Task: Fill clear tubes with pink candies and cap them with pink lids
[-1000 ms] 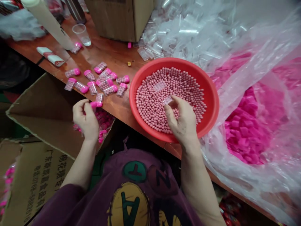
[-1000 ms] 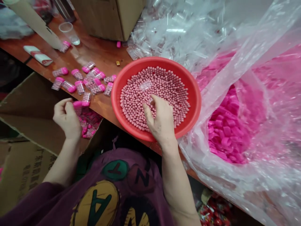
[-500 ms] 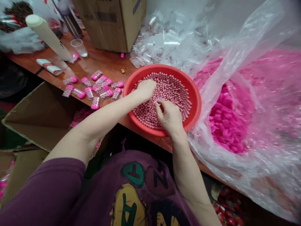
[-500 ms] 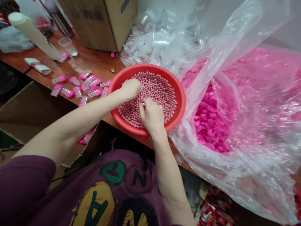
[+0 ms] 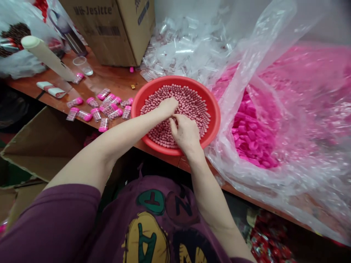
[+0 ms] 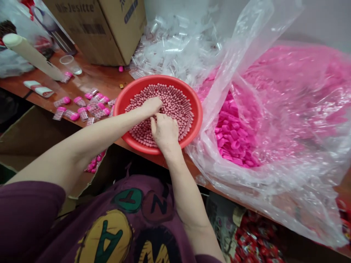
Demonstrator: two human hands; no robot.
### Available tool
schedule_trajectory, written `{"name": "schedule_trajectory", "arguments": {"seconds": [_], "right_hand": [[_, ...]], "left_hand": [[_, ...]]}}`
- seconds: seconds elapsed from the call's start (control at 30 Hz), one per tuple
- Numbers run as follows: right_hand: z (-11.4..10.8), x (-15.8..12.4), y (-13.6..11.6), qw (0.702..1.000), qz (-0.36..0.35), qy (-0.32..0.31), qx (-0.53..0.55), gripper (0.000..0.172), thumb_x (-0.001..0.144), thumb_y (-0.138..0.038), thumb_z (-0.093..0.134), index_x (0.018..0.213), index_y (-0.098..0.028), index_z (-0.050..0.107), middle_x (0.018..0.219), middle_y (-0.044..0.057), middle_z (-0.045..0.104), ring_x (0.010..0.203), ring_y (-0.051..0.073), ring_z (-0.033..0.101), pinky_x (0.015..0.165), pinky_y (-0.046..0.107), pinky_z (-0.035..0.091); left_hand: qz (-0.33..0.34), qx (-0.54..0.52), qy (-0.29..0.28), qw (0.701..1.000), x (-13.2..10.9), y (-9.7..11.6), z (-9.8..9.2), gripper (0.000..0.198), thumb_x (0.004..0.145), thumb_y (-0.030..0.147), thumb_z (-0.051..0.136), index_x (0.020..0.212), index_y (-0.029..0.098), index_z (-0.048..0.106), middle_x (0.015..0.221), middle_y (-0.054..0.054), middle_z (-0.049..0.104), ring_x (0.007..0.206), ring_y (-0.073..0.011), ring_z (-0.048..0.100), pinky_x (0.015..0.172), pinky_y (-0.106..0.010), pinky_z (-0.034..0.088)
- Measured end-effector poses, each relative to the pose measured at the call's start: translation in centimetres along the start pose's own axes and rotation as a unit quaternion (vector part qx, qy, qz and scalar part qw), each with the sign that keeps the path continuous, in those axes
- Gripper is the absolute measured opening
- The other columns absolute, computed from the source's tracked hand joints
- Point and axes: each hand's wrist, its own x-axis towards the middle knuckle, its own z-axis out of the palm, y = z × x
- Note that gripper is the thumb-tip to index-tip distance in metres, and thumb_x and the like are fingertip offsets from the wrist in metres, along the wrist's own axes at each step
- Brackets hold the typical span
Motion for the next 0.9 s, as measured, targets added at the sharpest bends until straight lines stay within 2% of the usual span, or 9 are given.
{"name": "schedule_trajectory", "arguments": {"seconds": [0.17, 0.23, 0.3, 0.47, 0.53, 0.6, 0.73, 0.83, 0.9], "right_hand": [[0.7, 0.0, 0.9, 0.994, 0.032, 0.087, 0.065, 0.037, 0.113, -0.025, 0.049, 0.138, -0.011, 0.073, 0.134, 0.021, 0.080, 0.120, 0.036, 0.078, 0.106, 0.049, 0.061], [1.1, 0.1, 1.5, 0.985, 0.028, 0.140, 0.102, 0.040, 0.112, -0.025, 0.047, 0.142, -0.012, 0.070, 0.139, 0.022, 0.078, 0.124, 0.034, 0.077, 0.109, 0.050, 0.061], [1.5, 0.2, 2.2, 0.971, 0.018, 0.195, 0.139, 0.042, 0.111, -0.026, 0.045, 0.144, -0.014, 0.067, 0.141, 0.020, 0.077, 0.127, 0.032, 0.075, 0.114, 0.051, 0.060], [1.1, 0.1, 3.1, 0.954, 0.026, 0.239, 0.180, 0.043, 0.108, -0.022, 0.042, 0.143, -0.018, 0.067, 0.139, 0.018, 0.077, 0.130, 0.030, 0.073, 0.119, 0.052, 0.058], [0.5, 0.1, 2.5, 0.974, 0.061, 0.183, 0.122, 0.043, 0.107, -0.019, 0.042, 0.138, -0.016, 0.071, 0.139, 0.020, 0.076, 0.130, 0.031, 0.073, 0.117, 0.051, 0.058], [-0.2, 0.2, 1.5, 0.993, 0.099, 0.057, 0.013, 0.043, 0.107, -0.016, 0.041, 0.131, -0.012, 0.076, 0.134, 0.024, 0.077, 0.124, 0.036, 0.076, 0.110, 0.052, 0.061], [-0.7, 0.5, -0.5, 0.964, 0.066, -0.222, -0.128, 0.036, 0.105, -0.014, 0.051, 0.122, -0.007, 0.082, 0.123, 0.028, 0.082, 0.118, 0.043, 0.079, 0.098, 0.048, 0.062], [-0.5, 0.7, -0.5, 0.950, 0.025, -0.291, -0.115, 0.031, 0.098, -0.008, 0.061, 0.118, -0.009, 0.084, 0.120, 0.025, 0.084, 0.111, 0.038, 0.081, 0.092, 0.040, 0.060], [-0.5, 1.0, 0.3, 0.956, 0.026, -0.275, -0.093, 0.031, 0.097, -0.005, 0.058, 0.112, -0.010, 0.085, 0.115, 0.021, 0.086, 0.102, 0.032, 0.081, 0.089, 0.036, 0.058]], "left_hand": [[-0.018, -0.204, 0.015, 0.979, -1.4, -0.4, -1.5, 0.005, 0.080, 0.008, 0.077, 0.077, 0.012, 0.074, 0.080, -0.003, 0.072, 0.083, -0.0171, 0.067, 0.083, -0.026, 0.052], [-0.026, -0.415, 0.031, 0.909, -3.4, -0.4, -2.4, 0.010, 0.077, 0.003, 0.078, 0.080, 0.012, 0.074, 0.082, -0.001, 0.073, 0.079, -0.0123, 0.064, 0.083, -0.024, 0.051], [-0.051, -0.593, 0.021, 0.803, -5.8, 0.0, -3.1, 0.013, 0.079, 0.001, 0.078, 0.085, 0.012, 0.076, 0.084, -0.001, 0.074, 0.078, -0.0113, 0.065, 0.082, -0.025, 0.052], [-0.094, -0.755, -0.017, 0.649, -10.8, 2.5, -2.7, 0.021, 0.100, 0.001, 0.058, 0.092, 0.011, 0.074, 0.082, -0.004, 0.074, 0.072, -0.0134, 0.072, 0.078, -0.028, 0.059], [-0.113, -0.779, -0.006, 0.617, -11.9, 3.2, -2.3, 0.023, 0.102, 0.000, 0.054, 0.096, 0.011, 0.072, 0.080, -0.003, 0.073, 0.068, -0.0128, 0.072, 0.075, -0.027, 0.059], [-0.127, -0.792, 0.014, 0.597, -12.4, 3.2, -1.9, 0.023, 0.103, -0.001, 0.052, 0.100, 0.012, 0.070, 0.078, 0.000, 0.070, 0.066, -0.0122, 0.072, 0.073, -0.025, 0.058], [-0.125, -0.796, 0.054, 0.590, -12.4, 2.6, -1.4, 0.024, 0.100, -0.004, 0.052, 0.102, 0.013, 0.068, 0.079, 0.002, 0.069, 0.068, -0.0105, 0.072, 0.071, -0.023, 0.057], [-0.125, -0.793, 0.064, 0.593, -12.2, 2.4, -1.0, 0.020, 0.100, -0.001, 0.055, 0.105, 0.013, 0.069, 0.084, 0.001, 0.071, 0.071, -0.0100, 0.072, 0.070, -0.023, 0.056], [-0.126, -0.791, 0.071, 0.594, -12.1, 2.4, -0.9, 0.019, 0.101, 0.000, 0.056, 0.106, 0.013, 0.069, 0.084, 0.002, 0.070, 0.071, -0.0091, 0.071, 0.068, -0.022, 0.055]]}}
